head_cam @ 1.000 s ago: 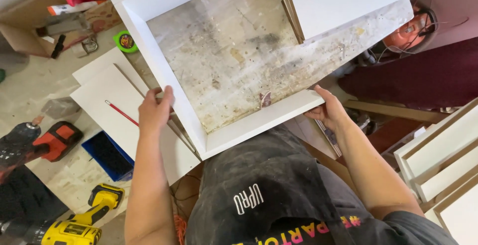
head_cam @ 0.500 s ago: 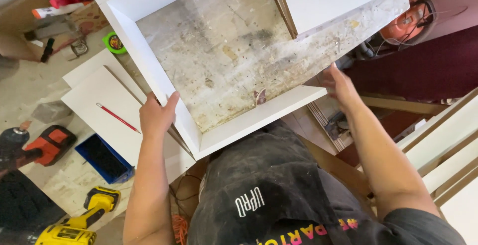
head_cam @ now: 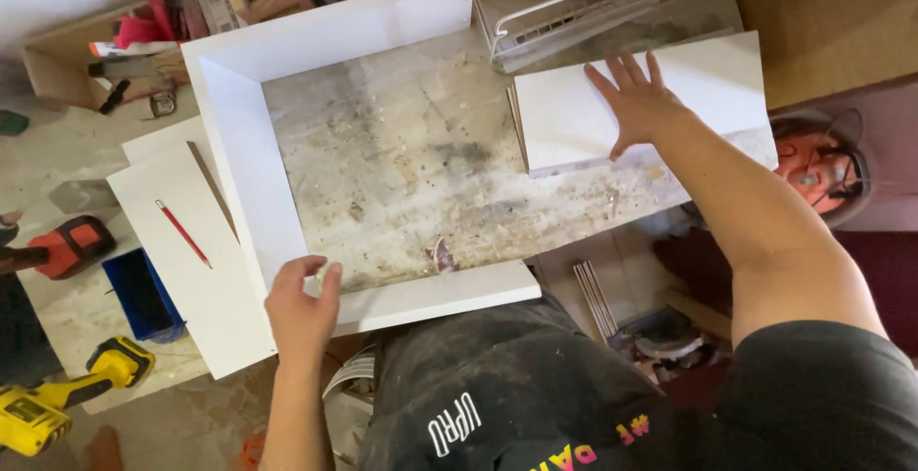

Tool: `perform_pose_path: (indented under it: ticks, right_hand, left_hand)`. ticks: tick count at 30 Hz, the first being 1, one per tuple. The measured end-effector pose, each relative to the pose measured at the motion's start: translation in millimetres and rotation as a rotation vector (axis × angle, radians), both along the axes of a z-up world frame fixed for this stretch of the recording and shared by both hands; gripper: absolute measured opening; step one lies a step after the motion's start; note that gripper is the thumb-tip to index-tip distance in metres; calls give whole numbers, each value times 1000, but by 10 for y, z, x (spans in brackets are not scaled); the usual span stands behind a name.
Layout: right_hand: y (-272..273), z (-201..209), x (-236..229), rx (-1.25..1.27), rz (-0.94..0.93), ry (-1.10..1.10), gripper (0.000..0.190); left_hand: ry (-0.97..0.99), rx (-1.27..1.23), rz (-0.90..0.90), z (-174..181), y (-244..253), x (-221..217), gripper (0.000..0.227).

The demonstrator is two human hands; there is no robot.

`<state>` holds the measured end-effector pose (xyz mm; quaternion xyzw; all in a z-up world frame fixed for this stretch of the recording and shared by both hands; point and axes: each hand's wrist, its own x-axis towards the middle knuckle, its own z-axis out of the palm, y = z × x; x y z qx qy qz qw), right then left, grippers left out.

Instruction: The person uses a yellow cordless drill to drive screws into a white wooden cabinet frame. They then pick up a white panel, wipe its edges with a cloth, and fit it into the cabinet frame, aligning it with the interior.

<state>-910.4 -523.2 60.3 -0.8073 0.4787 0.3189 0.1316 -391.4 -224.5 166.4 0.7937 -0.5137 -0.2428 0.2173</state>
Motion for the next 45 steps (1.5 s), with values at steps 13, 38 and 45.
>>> perform_pose_path:
  ticks: [13,38,45]
  right_hand:
    - [11,114,161,81,-35,-268,165]
    - [-1694,711,2730,-309,200,-126,48]
    - [-1303,1162,2518,-402,144,-182,49]
  left_hand:
    - [-110,180,84,47,322,-411,44]
    - [740,319,1097,-90,545,-301,39]
    - [751,344,1063,129,641,46,36]
